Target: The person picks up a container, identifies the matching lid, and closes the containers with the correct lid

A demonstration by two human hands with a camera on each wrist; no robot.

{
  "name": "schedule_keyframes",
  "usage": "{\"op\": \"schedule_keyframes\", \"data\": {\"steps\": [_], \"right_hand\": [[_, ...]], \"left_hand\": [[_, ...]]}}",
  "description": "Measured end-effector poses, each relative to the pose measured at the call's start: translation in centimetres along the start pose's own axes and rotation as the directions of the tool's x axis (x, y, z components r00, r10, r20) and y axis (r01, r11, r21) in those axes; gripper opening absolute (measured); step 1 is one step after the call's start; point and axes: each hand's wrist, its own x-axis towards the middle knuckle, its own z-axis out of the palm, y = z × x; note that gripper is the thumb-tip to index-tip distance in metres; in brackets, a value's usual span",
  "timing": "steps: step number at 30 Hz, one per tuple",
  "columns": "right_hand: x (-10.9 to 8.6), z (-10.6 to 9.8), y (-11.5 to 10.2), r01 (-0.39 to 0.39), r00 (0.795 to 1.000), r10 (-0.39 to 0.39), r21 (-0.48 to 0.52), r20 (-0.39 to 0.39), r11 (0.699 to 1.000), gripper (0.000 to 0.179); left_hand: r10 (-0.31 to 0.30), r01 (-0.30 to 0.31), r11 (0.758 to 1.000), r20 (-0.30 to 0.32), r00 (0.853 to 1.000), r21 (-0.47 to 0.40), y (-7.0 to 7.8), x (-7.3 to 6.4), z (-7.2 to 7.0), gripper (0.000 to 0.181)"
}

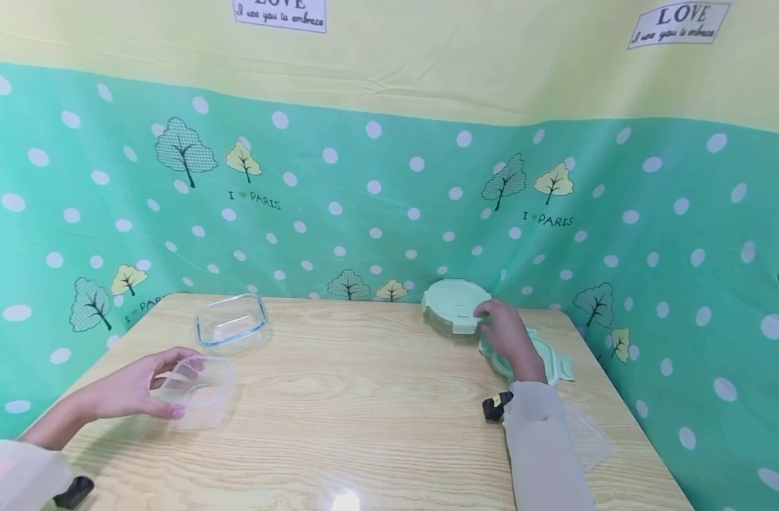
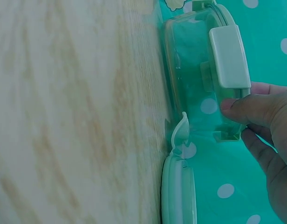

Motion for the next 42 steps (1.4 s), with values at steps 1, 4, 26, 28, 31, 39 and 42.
{"op": "schedule_keyframes", "data": {"steps": [1, 4, 26, 28, 31, 39, 42], "right_hand": [[0.0, 0.0, 0.0, 0.002, 1.0, -0.002, -0.001, 0.0, 1.0, 0.021], [0.0, 0.0, 0.0, 0.005, 1.0, -0.005, -0.003, 0.0, 1.0, 0.021], [0.0, 0.3, 0.2, 0.02, 1.0, -0.02, -0.013, -0.021, 1.0, 0.019], [0.1, 0.2, 0.2, 0.021, 0.999, -0.022, -0.013, -0.024, 1.0, 0.019], [0.1, 0.2, 0.2, 0.016, 0.999, -0.016, -0.011, -0.03, 1.0, 0.019], [0.1, 0.3, 0.2, 0.013, 0.999, -0.014, -0.017, -0.03, 1.0, 0.021], [0.1, 0.3, 0.2, 0.016, 0.999, -0.016, -0.015, -0.031, 1.0, 0.021]], "left_hand": [[0.0, 0.0, 1.0, -0.006, 1.0, 0.0, 0.1, 0.0, 0.0, 0.068], [0.005, -0.005, 1.0, -0.021, 1.0, 0.013, 0.2, 0.0, 0.1, 0.068], [0.011, -0.004, 0.997, -0.083, 0.996, 0.075, 1.9, 3.8, 1.9, 0.08], [0.015, -0.008, 0.997, -0.085, 0.996, 0.082, 1.9, 4.3, 2.2, 0.081], [0.014, -0.006, 0.996, -0.09, 0.996, 0.089, 2.1, 5.0, 2.6, 0.083], [0.017, -0.007, 0.996, -0.115, 0.993, 0.088, 2.8, 6.8, 3.0, 0.082], [0.027, -0.017, 0.996, -0.117, 0.993, 0.082, 3.1, 7.6, 3.2, 0.082]]}}
